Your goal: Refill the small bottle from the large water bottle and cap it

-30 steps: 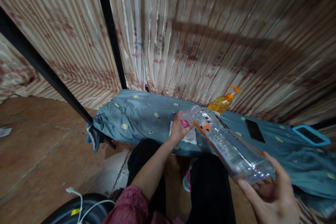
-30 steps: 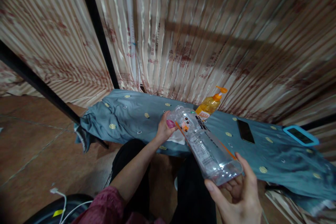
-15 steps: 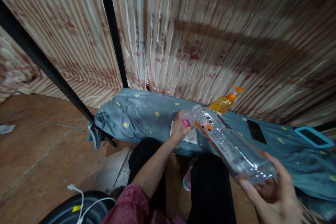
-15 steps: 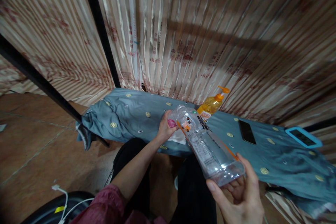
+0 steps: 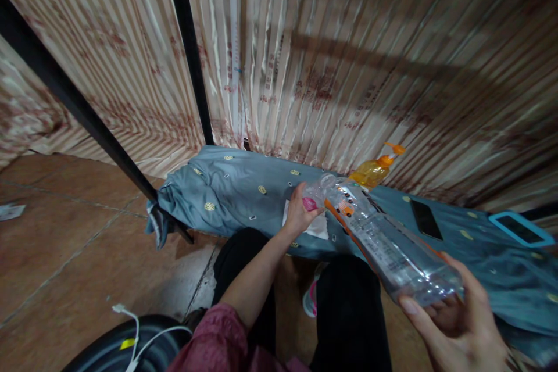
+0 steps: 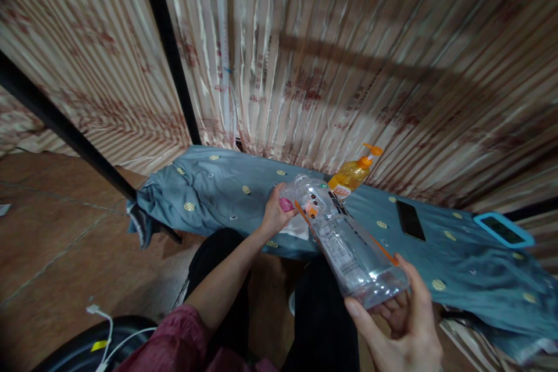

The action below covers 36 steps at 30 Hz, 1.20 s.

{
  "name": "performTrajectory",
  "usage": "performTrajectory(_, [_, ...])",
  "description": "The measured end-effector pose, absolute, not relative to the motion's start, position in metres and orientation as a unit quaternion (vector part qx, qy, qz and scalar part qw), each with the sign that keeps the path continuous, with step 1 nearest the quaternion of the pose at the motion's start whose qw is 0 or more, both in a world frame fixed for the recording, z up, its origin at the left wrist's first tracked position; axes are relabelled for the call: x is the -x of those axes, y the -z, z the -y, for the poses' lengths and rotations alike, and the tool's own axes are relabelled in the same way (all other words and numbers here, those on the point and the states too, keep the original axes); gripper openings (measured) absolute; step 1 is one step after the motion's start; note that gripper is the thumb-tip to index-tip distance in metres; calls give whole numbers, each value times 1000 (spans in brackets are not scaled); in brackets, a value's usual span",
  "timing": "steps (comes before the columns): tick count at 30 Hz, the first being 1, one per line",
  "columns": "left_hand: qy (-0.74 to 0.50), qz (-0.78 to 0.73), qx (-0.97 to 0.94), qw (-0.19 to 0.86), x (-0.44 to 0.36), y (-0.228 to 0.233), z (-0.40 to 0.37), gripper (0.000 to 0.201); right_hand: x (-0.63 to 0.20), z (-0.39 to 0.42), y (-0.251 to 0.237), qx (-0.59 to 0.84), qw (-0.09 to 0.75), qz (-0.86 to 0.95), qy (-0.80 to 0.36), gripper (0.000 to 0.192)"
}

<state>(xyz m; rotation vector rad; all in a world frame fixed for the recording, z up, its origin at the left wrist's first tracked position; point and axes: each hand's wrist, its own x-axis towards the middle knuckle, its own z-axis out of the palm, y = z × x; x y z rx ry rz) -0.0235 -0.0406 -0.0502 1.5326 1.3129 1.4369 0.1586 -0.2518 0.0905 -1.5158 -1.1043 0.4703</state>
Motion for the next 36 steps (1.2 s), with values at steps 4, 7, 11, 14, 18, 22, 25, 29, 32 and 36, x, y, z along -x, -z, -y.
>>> performTrajectory(4, [-546,-504,-585,325,23,50,41,91,-158,251,-91,647,571,462,-205,117])
performTrajectory(7, [-548,-501,-587,324,24,50,41,91,-160,251,-90,651,567,460,-207,119])
performTrajectory(11, [-552,-497,-585,326,24,50,41,90,-159,251,-91,655,565,457,-206,119])
performTrajectory(14, [-556,-495,-581,329,24,49,42,91,-158,251,-93,650,568,462,-202,118])
performTrajectory(18, [-555,-497,-579,332,24,48,42,91,-156,250,-94,640,569,477,-197,110])
performTrajectory(22, [-550,-496,-582,337,25,47,43,89,-156,250,-94,638,575,474,-192,111])
performTrajectory(25, [-544,-500,-584,335,24,46,43,90,-157,251,-93,642,570,475,-190,111])
performTrajectory(29, [-546,-503,-583,331,24,46,43,90,-160,250,-92,637,570,482,-194,110])
performTrajectory(32, [-548,-501,-580,335,24,46,43,90,-160,251,-93,629,577,482,-200,108])
performTrajectory(36, [-551,-500,-577,338,24,47,43,91,-157,251,-96,630,579,479,-194,109])
